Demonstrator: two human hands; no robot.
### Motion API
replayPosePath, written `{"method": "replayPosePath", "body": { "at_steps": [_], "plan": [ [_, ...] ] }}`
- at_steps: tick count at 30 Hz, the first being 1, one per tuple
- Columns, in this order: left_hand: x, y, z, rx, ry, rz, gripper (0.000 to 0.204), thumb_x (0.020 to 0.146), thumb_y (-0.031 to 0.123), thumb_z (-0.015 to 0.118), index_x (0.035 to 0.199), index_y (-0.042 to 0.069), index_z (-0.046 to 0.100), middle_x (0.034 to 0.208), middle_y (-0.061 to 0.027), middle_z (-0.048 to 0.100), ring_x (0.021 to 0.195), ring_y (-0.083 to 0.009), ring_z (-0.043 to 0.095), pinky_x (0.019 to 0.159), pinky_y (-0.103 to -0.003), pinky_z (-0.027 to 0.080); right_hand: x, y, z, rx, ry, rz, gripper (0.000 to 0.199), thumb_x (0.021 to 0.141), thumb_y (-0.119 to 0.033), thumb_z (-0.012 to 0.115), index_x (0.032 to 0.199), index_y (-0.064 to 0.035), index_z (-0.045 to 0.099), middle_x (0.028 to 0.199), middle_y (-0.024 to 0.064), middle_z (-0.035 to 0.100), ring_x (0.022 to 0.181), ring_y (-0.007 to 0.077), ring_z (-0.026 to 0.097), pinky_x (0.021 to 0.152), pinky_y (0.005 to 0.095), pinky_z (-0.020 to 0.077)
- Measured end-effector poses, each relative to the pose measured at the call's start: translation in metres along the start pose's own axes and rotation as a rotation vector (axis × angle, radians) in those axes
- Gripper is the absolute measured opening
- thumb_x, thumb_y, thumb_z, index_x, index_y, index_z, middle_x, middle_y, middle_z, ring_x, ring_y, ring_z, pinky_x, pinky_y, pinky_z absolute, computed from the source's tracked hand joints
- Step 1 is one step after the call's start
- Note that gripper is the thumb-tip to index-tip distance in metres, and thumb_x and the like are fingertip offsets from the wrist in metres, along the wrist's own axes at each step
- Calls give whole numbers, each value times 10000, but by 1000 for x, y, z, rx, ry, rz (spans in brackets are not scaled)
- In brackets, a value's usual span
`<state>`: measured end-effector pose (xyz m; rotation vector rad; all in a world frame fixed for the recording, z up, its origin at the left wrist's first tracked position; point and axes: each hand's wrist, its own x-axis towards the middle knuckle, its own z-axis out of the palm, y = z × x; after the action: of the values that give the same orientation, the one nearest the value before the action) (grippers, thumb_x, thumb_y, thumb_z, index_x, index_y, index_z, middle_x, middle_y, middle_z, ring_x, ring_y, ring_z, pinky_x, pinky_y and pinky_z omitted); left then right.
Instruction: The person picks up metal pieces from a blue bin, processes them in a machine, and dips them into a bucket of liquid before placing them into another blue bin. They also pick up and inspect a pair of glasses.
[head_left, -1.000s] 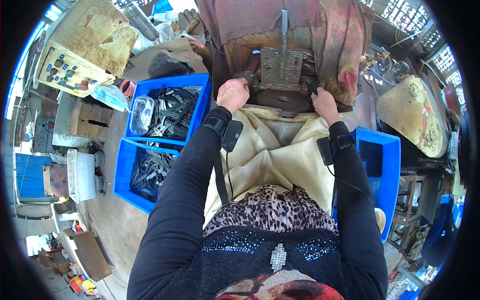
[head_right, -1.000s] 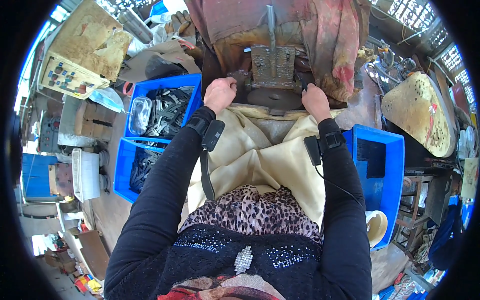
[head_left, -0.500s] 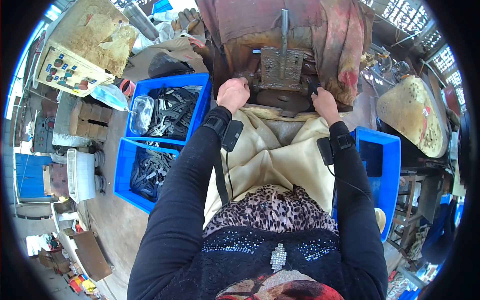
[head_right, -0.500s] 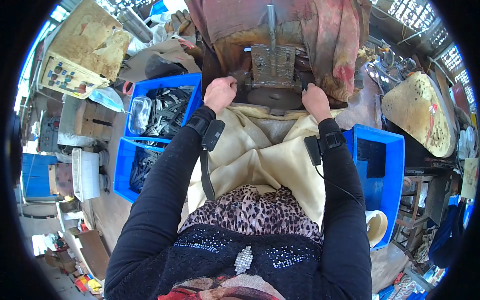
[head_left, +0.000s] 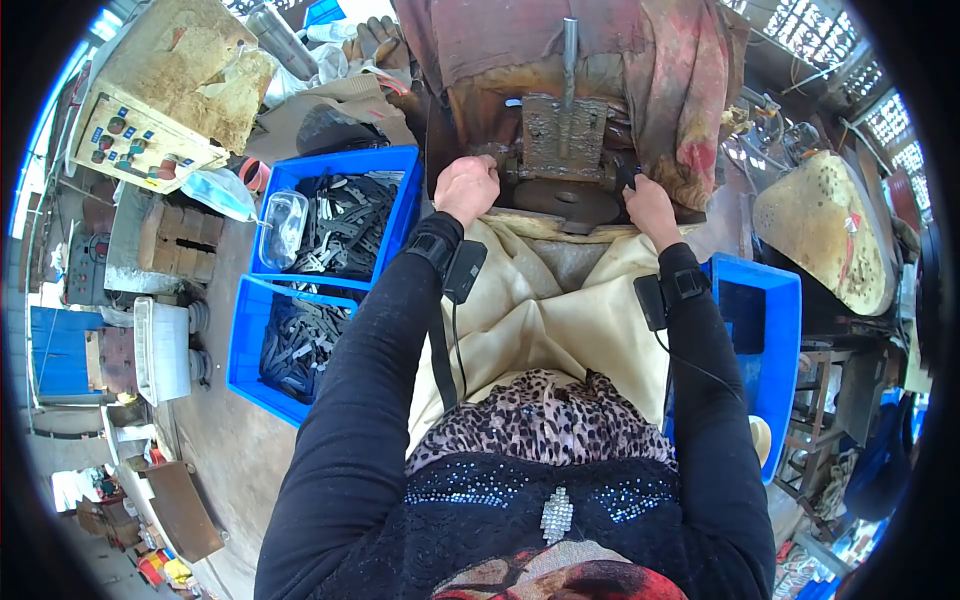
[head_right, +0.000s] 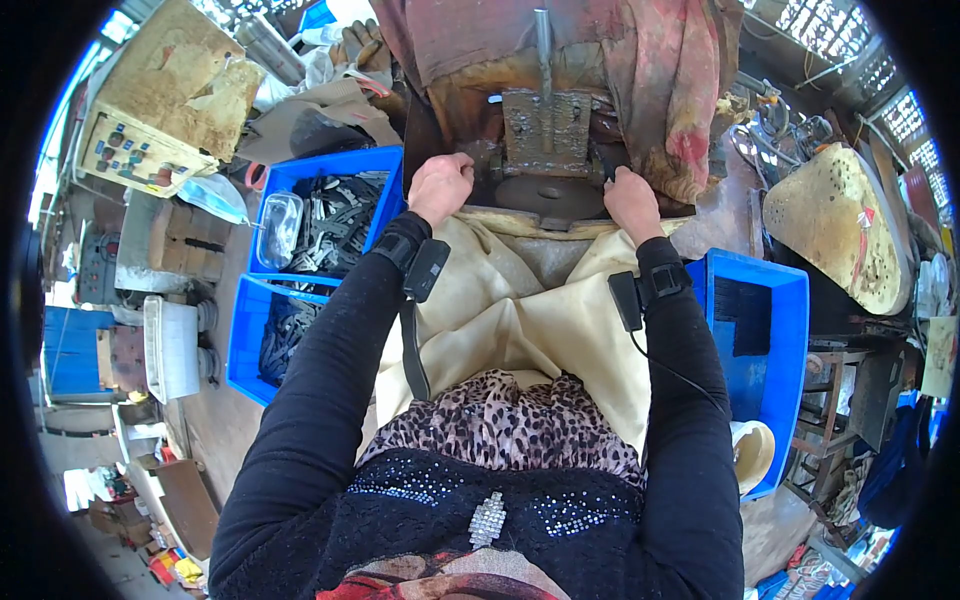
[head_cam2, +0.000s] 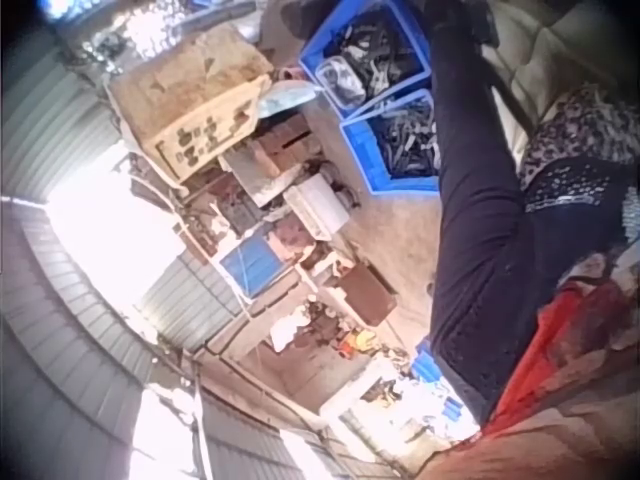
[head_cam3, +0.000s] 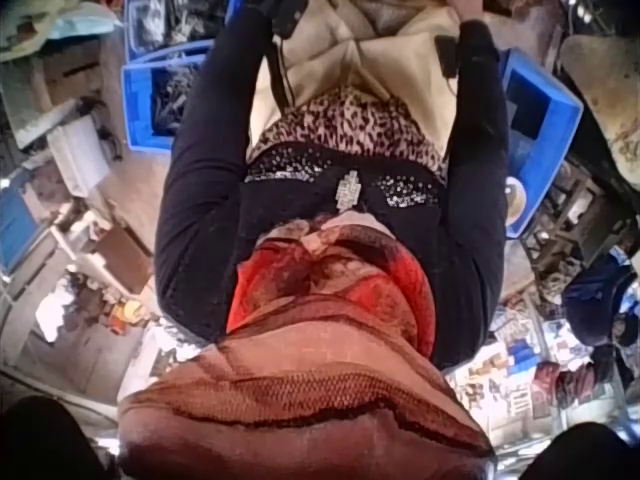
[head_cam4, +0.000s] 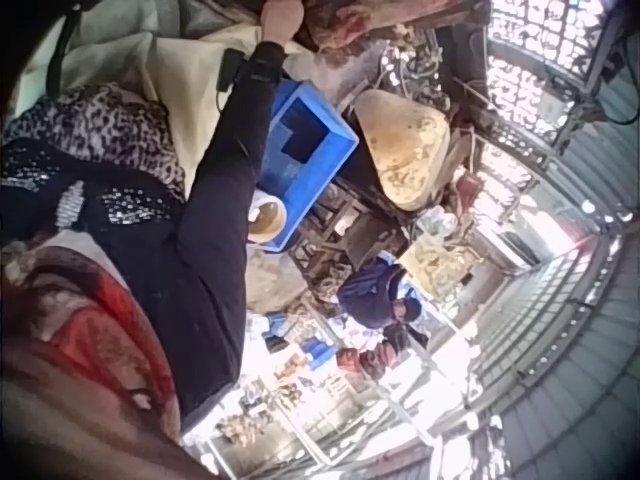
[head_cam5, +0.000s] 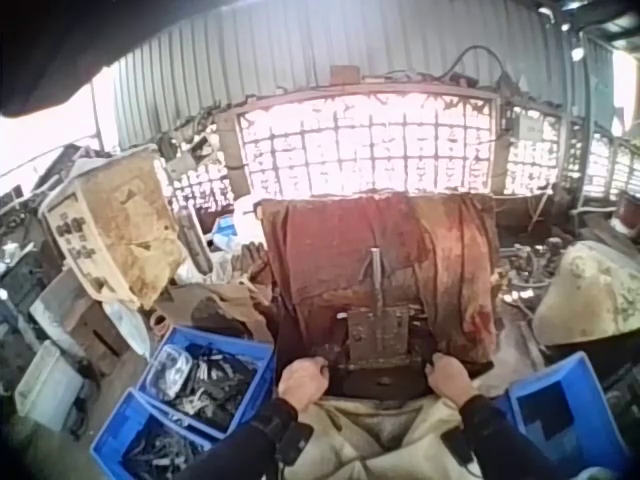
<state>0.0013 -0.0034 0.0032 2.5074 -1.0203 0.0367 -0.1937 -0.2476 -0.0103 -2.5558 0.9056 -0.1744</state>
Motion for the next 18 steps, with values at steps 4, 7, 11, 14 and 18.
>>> {"method": "replayPosePath", "body": {
  "at_steps": [4, 7, 11, 14, 18],
  "plan": [
    [0, 0, 0, 2, 1, -1, 208, 842, 240, 571, 944, 129, 715, 887, -169, 688, 871, -359, 654, 784, -455, 523, -1, 0, 0, -36, 30, -33, 259, 881, -208, 560, 945, 43, 571, 916, 289, 642, 930, 445, 614, 823, 521, 473],
    [-1, 1, -1, -5, -4, -3, 208, 842, 242, 572, 948, 133, 714, 885, -166, 689, 870, -359, 655, 780, -457, 524, 0, 0, 0, -1, 3, -8, 260, 883, -209, 558, 946, 43, 570, 920, 289, 641, 930, 446, 614, 820, 525, 473],
    [-1, 2, -3, -6, -2, -1, 210, 841, 246, 574, 954, 138, 714, 884, -166, 689, 870, -357, 656, 780, -459, 525, 0, 1, 0, -16, 11, -23, 264, 884, -213, 556, 948, 42, 570, 922, 288, 642, 930, 445, 616, 821, 526, 474],
    [-1, 2, -3, 3, -1, 4, 203, 842, 245, 567, 935, 137, 710, 877, -160, 690, 864, -351, 659, 773, -458, 528, 0, 1, 1, -28, 12, -21, 267, 885, -217, 555, 951, 41, 571, 922, 285, 644, 930, 443, 618, 823, 526, 475],
    [-1, 2, -1, 10, 19, 12, 192, 843, 239, 551, 893, 131, 702, 857, -149, 692, 849, -342, 663, 755, -460, 531, 1, 1, 1, -25, -6, -8, 271, 884, -219, 556, 959, 40, 573, 926, 284, 645, 931, 441, 619, 823, 525, 476]
  ]
}}
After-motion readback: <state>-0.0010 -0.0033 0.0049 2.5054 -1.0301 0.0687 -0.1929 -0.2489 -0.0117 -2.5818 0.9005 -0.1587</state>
